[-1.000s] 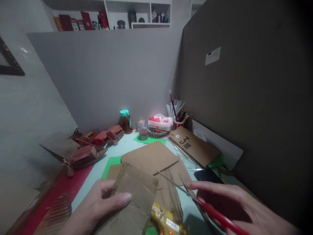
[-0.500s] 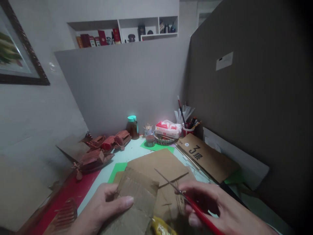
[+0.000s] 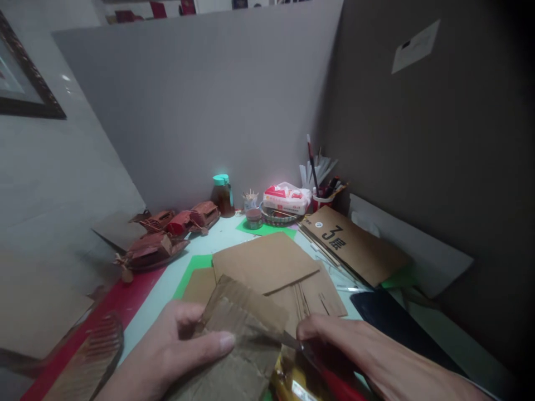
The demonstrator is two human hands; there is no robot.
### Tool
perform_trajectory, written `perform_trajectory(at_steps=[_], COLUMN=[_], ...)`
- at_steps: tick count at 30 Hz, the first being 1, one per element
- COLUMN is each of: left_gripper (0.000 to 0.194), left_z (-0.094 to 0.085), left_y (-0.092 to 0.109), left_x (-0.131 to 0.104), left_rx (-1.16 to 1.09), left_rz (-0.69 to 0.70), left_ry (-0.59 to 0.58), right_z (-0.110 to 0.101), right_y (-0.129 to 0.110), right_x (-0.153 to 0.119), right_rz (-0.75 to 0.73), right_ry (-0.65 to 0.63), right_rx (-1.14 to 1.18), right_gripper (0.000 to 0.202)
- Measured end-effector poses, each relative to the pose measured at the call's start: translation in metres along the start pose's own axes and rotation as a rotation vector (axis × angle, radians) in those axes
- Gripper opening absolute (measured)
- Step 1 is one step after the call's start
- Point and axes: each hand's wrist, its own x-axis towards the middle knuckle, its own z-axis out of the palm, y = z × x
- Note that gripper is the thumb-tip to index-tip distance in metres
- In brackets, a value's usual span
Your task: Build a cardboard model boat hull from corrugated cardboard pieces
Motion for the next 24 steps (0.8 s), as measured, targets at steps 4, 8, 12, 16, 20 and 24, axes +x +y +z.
perform_trajectory(at_steps=[4,8,12,16,20,24], left_gripper=[0.026,0.027,0.020,0.018,0.021,0.017], left_z=[0.008,0.006,0.003,0.003,0.003,0.004], left_y=[0.002,-0.002,-0.008,-0.008,-0.009,-0.014], left_x=[0.000,0.002,0.004,0.004,0.003,0.004], left_rx=[0.027,0.069,0.018,0.053,0.029,-0.102], left_rz=[-0.028,-0.011,0.047,0.009,-0.020,-0.007], left_ry=[0.012,0.007,0.005,-0.018,-0.031,0.004], right_z=[-0.004,-0.007,-0.009,-0.009,-0.008,-0.008], right_y=[-0.011,-0.014,-0.015,-0.013,-0.014,-0.018], right_x=[0.001,0.001,0.002,0.001,0.000,0.002], right_rz=[0.071,0.089,0.153,0.111,-0.057,-0.096], right_ry=[-0.030,-0.031,-0.056,-0.004,0.019,0.029], right_rx=[-0.051,-0.060,-0.054,-0.069,-0.119,-0.153], right_gripper=[0.038,0.023,0.019,0.023,0.027,0.034])
